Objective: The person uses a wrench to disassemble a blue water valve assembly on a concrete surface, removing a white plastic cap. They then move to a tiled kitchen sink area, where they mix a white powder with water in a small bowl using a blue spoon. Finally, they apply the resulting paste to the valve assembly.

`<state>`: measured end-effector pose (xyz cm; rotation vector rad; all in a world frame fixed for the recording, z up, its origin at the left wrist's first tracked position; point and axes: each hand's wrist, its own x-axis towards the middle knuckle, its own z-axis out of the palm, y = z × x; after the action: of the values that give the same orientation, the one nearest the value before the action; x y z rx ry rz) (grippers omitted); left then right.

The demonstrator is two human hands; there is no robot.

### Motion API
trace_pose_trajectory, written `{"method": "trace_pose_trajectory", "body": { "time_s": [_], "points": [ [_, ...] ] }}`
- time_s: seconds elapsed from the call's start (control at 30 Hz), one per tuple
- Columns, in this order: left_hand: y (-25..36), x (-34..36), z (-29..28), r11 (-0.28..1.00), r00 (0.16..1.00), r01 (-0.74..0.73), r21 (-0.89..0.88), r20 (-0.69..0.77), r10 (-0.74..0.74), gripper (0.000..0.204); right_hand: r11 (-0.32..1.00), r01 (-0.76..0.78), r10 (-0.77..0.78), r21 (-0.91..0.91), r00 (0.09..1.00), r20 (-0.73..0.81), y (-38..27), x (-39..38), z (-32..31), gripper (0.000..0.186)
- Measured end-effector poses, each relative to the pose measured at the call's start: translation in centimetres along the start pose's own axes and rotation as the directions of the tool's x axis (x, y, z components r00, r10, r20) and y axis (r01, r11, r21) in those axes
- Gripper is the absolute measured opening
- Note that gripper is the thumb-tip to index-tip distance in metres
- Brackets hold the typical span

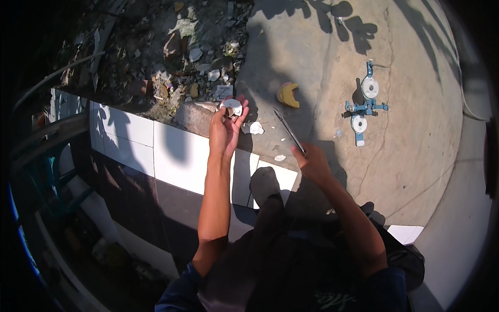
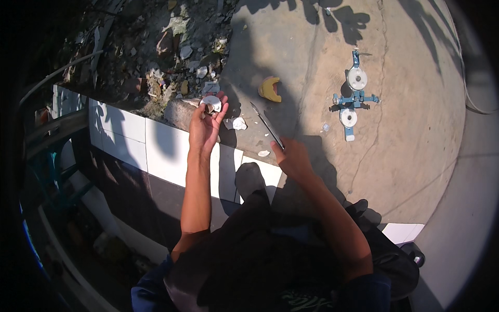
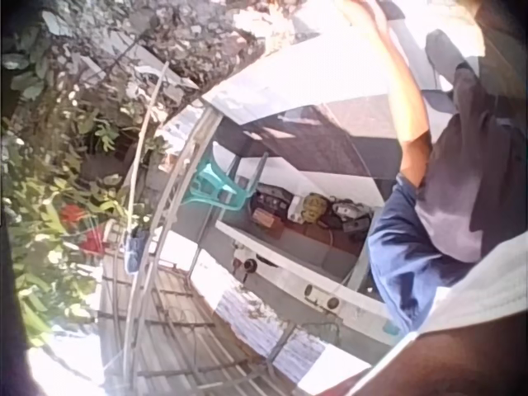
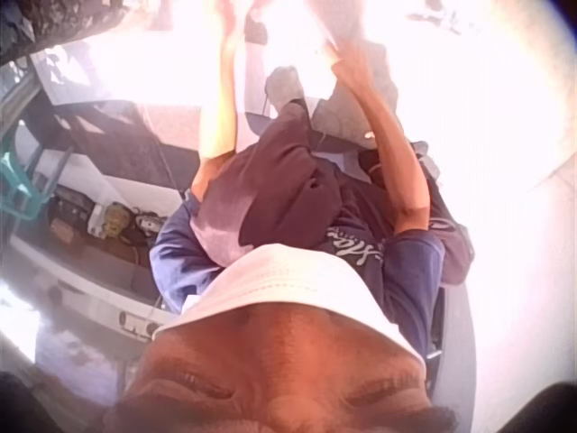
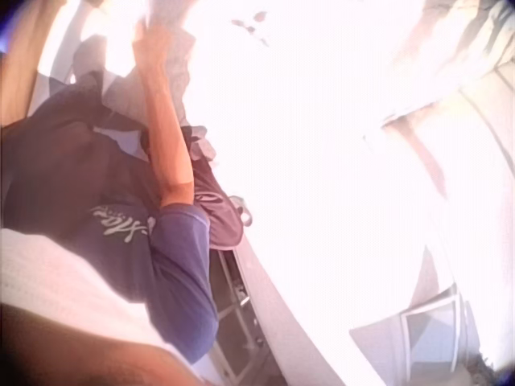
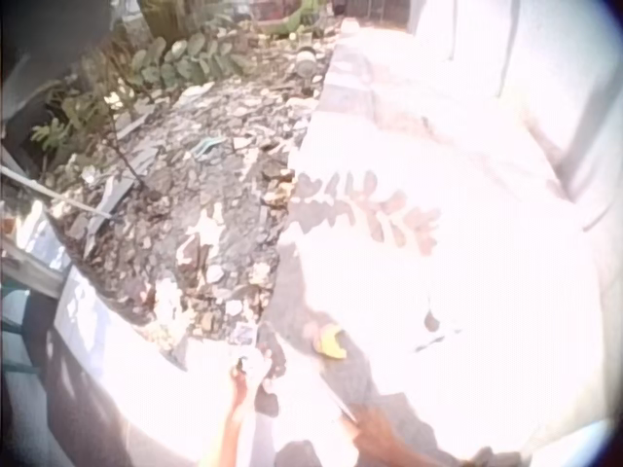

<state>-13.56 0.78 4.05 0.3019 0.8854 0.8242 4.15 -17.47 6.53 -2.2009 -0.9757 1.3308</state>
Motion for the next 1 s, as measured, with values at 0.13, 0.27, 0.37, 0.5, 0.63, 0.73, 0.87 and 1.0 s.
{"method": "trace_pose_trajectory", "body": {
  "time_s": [0.13,0.27,0.37,0.5,0.63,0.73,0.87,1.0],
  "points": [
    [0.4,0.2,0.3,0.999,1.000,-0.008,0.037,0.014,0.007,0.041,1.000,0.004,-0.005,0.020,0.999,0.041,-0.5,-0.5,-0.4,0.034],
    [0.4,-0.6,1.3,0.999,1.000,0.014,-0.037,0.010,-0.014,0.040,0.986,0.164,-0.167,-0.044,0.982,-0.088,-0.1,-1.3,0.6,0.027],
    [0.0,-1.5,2.0,0.994,0.999,0.018,-0.108,-0.048,-0.023,0.039,0.945,0.202,-0.255,-0.258,0.948,-0.189,-1.7,-1.8,0.7,0.034],
    [-0.9,-2.7,2.3,0.998,0.997,0.049,0.028,-0.063,-0.047,0.036,0.932,0.204,-0.259,-0.298,0.953,-0.156,-2.9,-1.4,-0.4,0.038],
    [-1.8,-2.9,2.0,0.997,0.995,0.083,0.001,-0.054,-0.083,0.031,0.882,0.265,-0.339,-0.389,0.931,-0.135,-3.0,-1.1,-1.0,0.034],
    [-2.2,-3.1,2.2,0.995,0.995,0.092,0.043,-0.043,-0.090,0.024,0.941,0.174,-0.203,-0.291,0.976,-0.072,-3.1,-1.5,-1.4,0.031],
    [-3.5,-3.4,2.1,0.921,0.999,0.029,0.388,-0.048,-0.012,0.019,0.950,0.121,-0.160,-0.288,0.980,-0.117,-0.7,-3.0,-1.4,0.028],
    [-7.2,-4.6,0.4,0.826,0.999,0.039,0.563,-0.001,-0.046,0.016,0.853,0.112,-0.214,-0.509,0.966,-0.147,6.5,-5.2,-0.3,0.028]
  ]
}}
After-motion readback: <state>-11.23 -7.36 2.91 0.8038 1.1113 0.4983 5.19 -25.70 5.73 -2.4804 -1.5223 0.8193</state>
